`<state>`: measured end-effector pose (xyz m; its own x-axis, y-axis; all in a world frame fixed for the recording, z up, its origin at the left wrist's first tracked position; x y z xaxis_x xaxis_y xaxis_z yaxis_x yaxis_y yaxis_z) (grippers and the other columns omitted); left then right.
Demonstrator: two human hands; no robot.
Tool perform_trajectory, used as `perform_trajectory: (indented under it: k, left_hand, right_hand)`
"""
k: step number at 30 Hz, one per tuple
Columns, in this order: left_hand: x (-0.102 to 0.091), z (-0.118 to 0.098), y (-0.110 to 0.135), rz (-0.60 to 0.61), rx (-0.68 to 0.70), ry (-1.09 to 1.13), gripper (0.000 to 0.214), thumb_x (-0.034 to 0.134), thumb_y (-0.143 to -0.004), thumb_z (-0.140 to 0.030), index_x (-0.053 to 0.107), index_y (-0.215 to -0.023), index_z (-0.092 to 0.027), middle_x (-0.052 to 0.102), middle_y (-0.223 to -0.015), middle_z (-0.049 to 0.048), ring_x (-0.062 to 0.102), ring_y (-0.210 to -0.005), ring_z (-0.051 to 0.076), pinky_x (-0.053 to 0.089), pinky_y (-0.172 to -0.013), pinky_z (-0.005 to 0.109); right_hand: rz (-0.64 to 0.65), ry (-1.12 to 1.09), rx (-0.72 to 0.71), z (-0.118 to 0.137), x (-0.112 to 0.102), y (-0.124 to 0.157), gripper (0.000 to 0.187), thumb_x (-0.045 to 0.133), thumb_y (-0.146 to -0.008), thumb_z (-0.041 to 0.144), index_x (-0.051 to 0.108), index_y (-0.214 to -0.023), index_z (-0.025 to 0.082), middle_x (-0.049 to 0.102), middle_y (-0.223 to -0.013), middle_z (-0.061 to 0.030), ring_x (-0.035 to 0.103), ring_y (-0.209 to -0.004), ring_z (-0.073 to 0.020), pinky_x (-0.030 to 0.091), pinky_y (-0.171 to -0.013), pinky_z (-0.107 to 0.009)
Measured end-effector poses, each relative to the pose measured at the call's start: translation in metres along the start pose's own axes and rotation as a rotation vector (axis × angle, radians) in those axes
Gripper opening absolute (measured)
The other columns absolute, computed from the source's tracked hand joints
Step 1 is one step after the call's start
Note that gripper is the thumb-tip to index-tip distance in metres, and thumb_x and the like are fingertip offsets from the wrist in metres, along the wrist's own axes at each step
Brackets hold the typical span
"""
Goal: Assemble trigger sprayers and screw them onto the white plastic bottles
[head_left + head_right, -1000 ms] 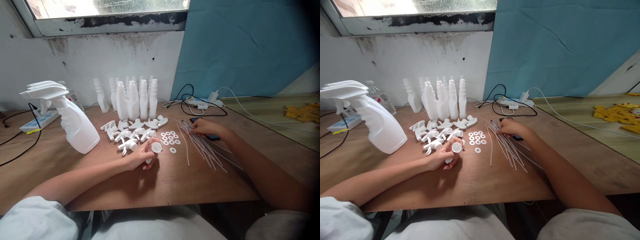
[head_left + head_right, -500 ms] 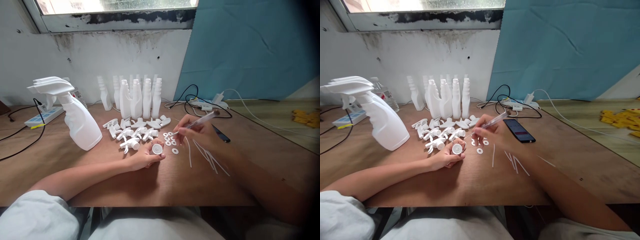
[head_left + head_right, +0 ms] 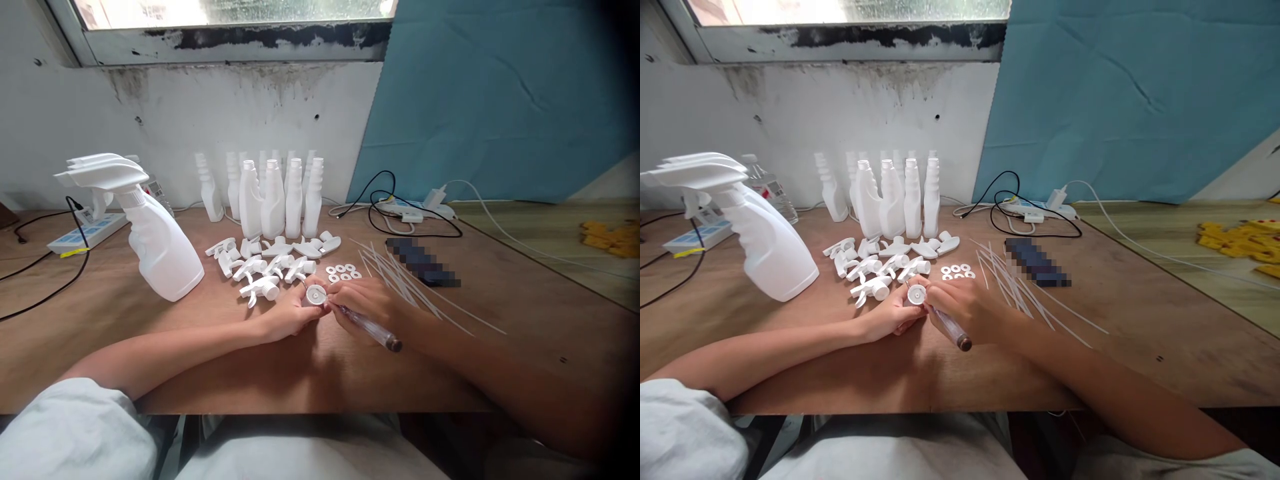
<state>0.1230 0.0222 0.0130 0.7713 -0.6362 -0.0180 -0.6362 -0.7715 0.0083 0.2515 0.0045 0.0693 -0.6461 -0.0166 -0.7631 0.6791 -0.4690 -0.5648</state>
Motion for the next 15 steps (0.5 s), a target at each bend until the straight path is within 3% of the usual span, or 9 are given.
perform_trajectory:
  k: [2,5,9,12,15]
  left_hand:
    - [0.0,-0.003,0.0,-0.014,0.027,-0.035,0.043,0.067,-0.082,-0.043,0.049,-0.113,-0.019,0.047,-0.062,-0.0064,0.044,-0.052,0.008,0.035,-0.052,0.02]
    - [0.0,-0.009,0.002,-0.032,0.102,-0.104,0.049,0.065,-0.083,-0.04,0.048,-0.125,-0.02,0.061,-0.088,0.0014,0.058,-0.085,0.016,0.045,-0.077,0.027]
    - [0.002,-0.011,0.003,-0.027,0.137,-0.177,0.055,0.064,-0.083,-0.03,0.042,-0.133,-0.022,0.055,-0.128,0.0058,0.049,-0.12,0.022,0.035,-0.105,0.034]
    - [0.002,-0.011,0.002,-0.032,0.141,-0.195,0.058,0.063,-0.083,-0.027,0.041,-0.136,-0.02,0.05,-0.136,0.0081,0.045,-0.127,0.024,0.031,-0.11,0.036]
    - [0.001,-0.009,0.001,-0.047,0.118,-0.206,0.049,0.063,-0.083,-0.033,0.049,-0.128,-0.018,0.058,-0.125,0.0083,0.052,-0.116,0.025,0.04,-0.1,0.034]
  right_hand:
    - [-0.024,0.043,0.024,0.004,0.001,-0.002,0.012,0.053,-0.089,0.024,0.058,-0.079,0.021,0.063,-0.072,-0.0047,0.055,-0.063,-0.016,0.041,-0.061,-0.028]
    - [-0.064,0.08,0.09,0.009,-0.003,-0.007,0.014,0.05,-0.089,0.022,0.054,-0.076,0.021,0.059,-0.065,-0.0022,0.05,-0.057,-0.0139,0.038,-0.058,-0.027]
    - [-0.081,0.15,0.021,0.021,-0.007,-0.013,0.02,0.047,-0.087,0.017,0.045,-0.068,0.021,0.052,-0.058,0.0002,0.043,-0.051,-0.012,0.032,-0.053,-0.027]
    - [-0.07,0.163,-0.029,0.024,-0.006,-0.016,0.023,0.048,-0.085,0.015,0.04,-0.065,0.021,0.047,-0.055,0.0015,0.04,-0.05,-0.0114,0.03,-0.052,-0.027]
    - [-0.111,0.054,0.089,0.016,-0.007,-0.015,0.021,0.048,-0.088,0.018,0.043,-0.068,0.02,0.051,-0.06,0.0008,0.044,-0.053,-0.0112,0.034,-0.055,-0.026]
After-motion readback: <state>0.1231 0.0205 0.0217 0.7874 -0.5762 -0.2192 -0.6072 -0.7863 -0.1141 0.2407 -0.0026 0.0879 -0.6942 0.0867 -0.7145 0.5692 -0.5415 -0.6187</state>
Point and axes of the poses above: each hand's wrist, its own y-axis away from the middle knuckle, its own x-axis out of the palm, z = x × y, the point moved 6 cm from there along -y, towards the middle knuckle
